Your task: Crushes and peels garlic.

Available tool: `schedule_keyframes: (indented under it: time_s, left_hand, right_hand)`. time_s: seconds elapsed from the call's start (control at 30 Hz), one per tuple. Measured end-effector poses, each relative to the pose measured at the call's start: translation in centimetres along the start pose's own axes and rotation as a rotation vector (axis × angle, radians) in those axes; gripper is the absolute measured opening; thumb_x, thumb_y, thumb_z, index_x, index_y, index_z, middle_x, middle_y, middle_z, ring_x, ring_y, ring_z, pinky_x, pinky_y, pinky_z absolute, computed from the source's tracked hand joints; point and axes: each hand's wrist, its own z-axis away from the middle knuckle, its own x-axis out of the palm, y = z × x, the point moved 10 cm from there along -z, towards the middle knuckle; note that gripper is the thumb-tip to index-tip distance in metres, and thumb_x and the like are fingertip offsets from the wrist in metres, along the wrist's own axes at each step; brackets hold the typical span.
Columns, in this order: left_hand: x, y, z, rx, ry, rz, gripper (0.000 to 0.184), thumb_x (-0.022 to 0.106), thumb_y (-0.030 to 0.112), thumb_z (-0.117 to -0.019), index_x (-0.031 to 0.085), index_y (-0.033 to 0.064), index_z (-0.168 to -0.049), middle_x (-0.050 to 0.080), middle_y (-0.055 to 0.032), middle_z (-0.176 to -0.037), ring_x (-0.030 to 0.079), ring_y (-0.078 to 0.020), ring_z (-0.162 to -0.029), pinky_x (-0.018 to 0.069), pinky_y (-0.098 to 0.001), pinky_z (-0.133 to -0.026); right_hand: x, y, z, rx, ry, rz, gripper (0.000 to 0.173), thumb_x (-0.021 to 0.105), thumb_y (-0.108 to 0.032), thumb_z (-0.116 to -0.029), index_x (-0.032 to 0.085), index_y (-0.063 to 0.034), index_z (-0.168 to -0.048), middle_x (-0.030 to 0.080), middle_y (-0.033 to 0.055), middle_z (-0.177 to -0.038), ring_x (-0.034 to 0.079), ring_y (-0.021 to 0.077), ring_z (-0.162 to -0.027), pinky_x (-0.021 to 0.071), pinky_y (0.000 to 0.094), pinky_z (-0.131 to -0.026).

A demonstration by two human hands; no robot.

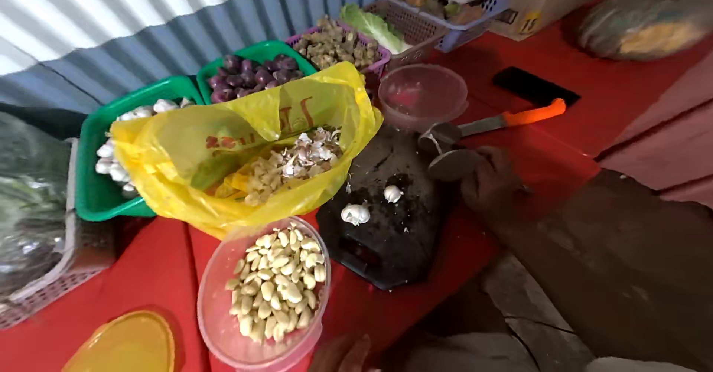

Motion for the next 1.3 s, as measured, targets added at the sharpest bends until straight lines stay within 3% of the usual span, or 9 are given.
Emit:
schedule_keyframes:
  time_s: [0.13,0.27,0.43,0.57,0.73,0.9,1.03,1.17,1.3]
  left_hand:
    - [1.8,4.0,-4.8,0.148,0.053,-0.057,0.032,0.058,0.025,-0.1049,0.072,0.0019,-0.122,0.071,-0.0159,-0.123,0.067,-0.0244,-0.117,0.0542,-0.0347,-0.101]
    - [2.2,4.6,-13.5,0.119,0.302,-0.22,0.033,0.06,0.021,-0.1014,0.069,0.0016,-0.126,0.068,-0.0171,-0.126,0.067,-0.0293,-0.116,0.0551,-0.0389,-0.1]
    - [5.0,1.0,-22.2,-0.113,0.15,-0.227,0.035,0.059,0.014,-0.1018,0.063,-0.0003,-0.133,0.06,-0.0233,-0.136,0.058,-0.0401,-0.126,0.0481,-0.0495,-0.106]
    - [5.7,1.7,-20.5,0.063,0.218,-0.061,0.027,0.058,0.002,-0.0956,0.073,0.0034,-0.119,0.064,-0.0202,-0.132,0.06,-0.033,-0.127,0.0485,-0.0432,-0.109]
    - [4.6,1.4,-17.5,0.063,0.396,0.098,0.027,0.067,0.002,-0.0922,0.073,0.0025,-0.118,0.066,-0.0211,-0.129,0.066,-0.0264,-0.12,0.0542,-0.0342,-0.102]
    - [5.2,0.8,-18.0,0.041,0.429,0.064,0.031,0.065,0.004,-0.0946,0.07,0.0,-0.125,0.071,-0.0163,-0.123,0.068,-0.0252,-0.117,0.0537,-0.0368,-0.104]
    - [5.0,0.6,-17.4,0.023,0.435,0.137,0.04,0.069,0.006,-0.0926,0.064,-0.0045,-0.13,0.066,-0.0194,-0.131,0.065,-0.0237,-0.122,0.0518,-0.0338,-0.106]
    - [4.6,0.4,-16.0,-0.038,0.489,0.115,0.037,0.068,0.005,-0.092,0.065,-0.006,-0.127,0.068,-0.0194,-0.123,0.071,-0.0201,-0.107,0.0577,-0.03,-0.095]
    - [4.4,0.6,-14.4,-0.049,0.566,0.036,0.029,0.067,0.008,-0.0928,0.069,-0.0029,-0.12,0.071,-0.0159,-0.112,0.071,-0.0178,-0.099,0.0583,-0.027,-0.09]
  right_hand:
    - [0.0,-1.7,0.3,-0.136,-0.063,-0.128,0.035,0.048,-0.017,-0.1009,0.07,0.0064,-0.114,0.07,0.0286,-0.106,0.07,0.0427,-0.096,0.0571,0.0547,-0.08]
    - [-0.1,-4.2,-1.8,-0.196,-0.175,-0.189,0.034,0.047,-0.018,-0.1,0.067,0.0078,-0.088,0.068,0.0219,-0.075,0.071,0.0351,-0.065,0.0569,0.0487,-0.055]
    - [2.4,-1.6,-3.0,0.048,-0.456,-0.527,0.037,0.049,-0.029,-0.1066,0.068,0.0016,-0.103,0.063,0.0106,-0.072,0.062,0.0179,-0.062,0.0543,0.0374,-0.059]
    - [2.9,0.2,-1.9,0.174,-0.538,-0.617,0.035,0.05,-0.028,-0.1056,0.068,0.0007,-0.111,0.065,0.0065,-0.074,0.061,0.0104,-0.061,0.0544,0.0298,-0.059]
    - [3.8,-0.4,0.2,0.357,-0.771,-0.809,0.035,0.05,-0.021,-0.1046,0.061,0.0004,-0.13,0.063,-0.0016,-0.075,0.056,0.0015,-0.057,0.049,0.0187,-0.052]
    - [5.5,-0.4,1.8,0.722,-1.044,-1.007,0.036,0.045,-0.014,-0.1077,0.05,-0.0043,-0.142,0.062,-0.003,-0.072,0.051,0.0008,-0.048,0.0396,0.0144,-0.041]
    - [2.9,-1.0,-1.0,0.435,-0.805,-0.894,0.038,0.045,-0.017,-0.1055,0.055,0.0023,-0.138,0.059,-0.0059,-0.074,0.051,-0.003,-0.054,0.0439,0.0129,-0.049]
    - [-2.9,-3.5,-4.4,0.022,-0.401,-0.792,0.031,0.045,-0.022,-0.1087,0.063,0.0032,-0.11,0.058,-0.0017,-0.073,0.053,-0.004,-0.062,0.0476,0.0137,-0.057]
    - [-5.1,-5.2,-4.7,-0.103,-0.337,-0.75,0.028,0.046,-0.024,-0.1102,0.062,-0.0005,-0.109,0.058,0.0043,-0.074,0.055,-0.0004,-0.064,0.048,0.0142,-0.059]
